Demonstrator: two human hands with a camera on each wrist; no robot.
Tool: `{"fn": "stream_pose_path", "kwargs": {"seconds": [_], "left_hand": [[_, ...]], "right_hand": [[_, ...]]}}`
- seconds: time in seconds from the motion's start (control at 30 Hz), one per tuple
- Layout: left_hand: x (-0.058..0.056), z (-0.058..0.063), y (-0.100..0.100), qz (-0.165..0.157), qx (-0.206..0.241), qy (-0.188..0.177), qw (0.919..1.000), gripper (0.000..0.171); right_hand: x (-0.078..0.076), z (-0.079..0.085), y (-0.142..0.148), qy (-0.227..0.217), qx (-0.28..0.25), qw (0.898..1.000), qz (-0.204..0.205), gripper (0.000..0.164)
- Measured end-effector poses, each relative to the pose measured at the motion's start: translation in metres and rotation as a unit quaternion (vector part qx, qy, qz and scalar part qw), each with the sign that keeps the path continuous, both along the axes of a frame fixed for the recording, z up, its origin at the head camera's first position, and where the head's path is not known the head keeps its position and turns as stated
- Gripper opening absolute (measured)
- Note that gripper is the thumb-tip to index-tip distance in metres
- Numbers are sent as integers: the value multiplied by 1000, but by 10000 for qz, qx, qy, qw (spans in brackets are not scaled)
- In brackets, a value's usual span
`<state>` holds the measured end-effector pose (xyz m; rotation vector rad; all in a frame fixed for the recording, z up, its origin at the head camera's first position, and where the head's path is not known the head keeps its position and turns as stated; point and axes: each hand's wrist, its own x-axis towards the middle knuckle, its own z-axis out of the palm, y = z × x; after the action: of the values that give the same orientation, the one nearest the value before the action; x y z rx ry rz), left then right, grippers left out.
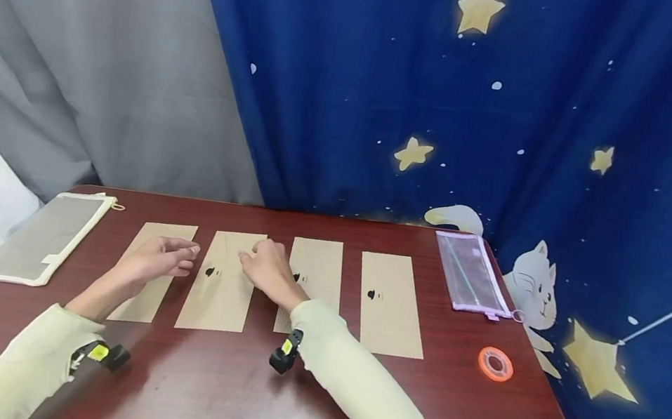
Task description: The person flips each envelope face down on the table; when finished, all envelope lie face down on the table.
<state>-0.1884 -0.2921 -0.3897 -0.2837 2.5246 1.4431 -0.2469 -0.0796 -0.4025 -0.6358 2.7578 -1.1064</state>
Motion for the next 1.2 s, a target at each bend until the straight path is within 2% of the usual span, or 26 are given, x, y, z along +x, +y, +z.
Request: {"fn": "stream_pose_path", "kwargs": {"seconds": [0.17,0.33,0.4,0.5,0.63,0.8,0.9,1.03,1.2], "left_hand": [[2,0,2,-28,187,-6,9998,54],[3,-2,-1,-31,491,-113,9987,56],[4,-3,-3,-85,619,-172,9979,57],[4,-4,-5,-169,827,-244,9961,59],[1,-6,-6,-151,1126,-319,9930,60],[-3,-7,-7,-99,1309,-403,9905,60],[-4,-7,-8,-108,1341,-467,9898,61],[-8,-8,-9,-80,1341,-539,9895,61],[-12,-10,-8,12,1303,-646,9894,60]], "right_hand": [[2,-3,19,-701,-430,9966,-62,33],[2,-7,30,-1600,-1215,9796,-25,39],[1,-9,33,-1985,-1567,9675,5,41],[-3,-10,35,-2603,-2042,9437,-36,46],[-8,-11,37,-3269,-2425,9132,-203,50],[-13,-11,37,-3790,-2830,8805,-309,51],[-15,-11,36,-3983,-2952,8676,-388,51],[-17,-11,34,-4015,-2943,8661,-464,52],[-16,-11,29,-3829,-2685,8830,-405,47]]}}
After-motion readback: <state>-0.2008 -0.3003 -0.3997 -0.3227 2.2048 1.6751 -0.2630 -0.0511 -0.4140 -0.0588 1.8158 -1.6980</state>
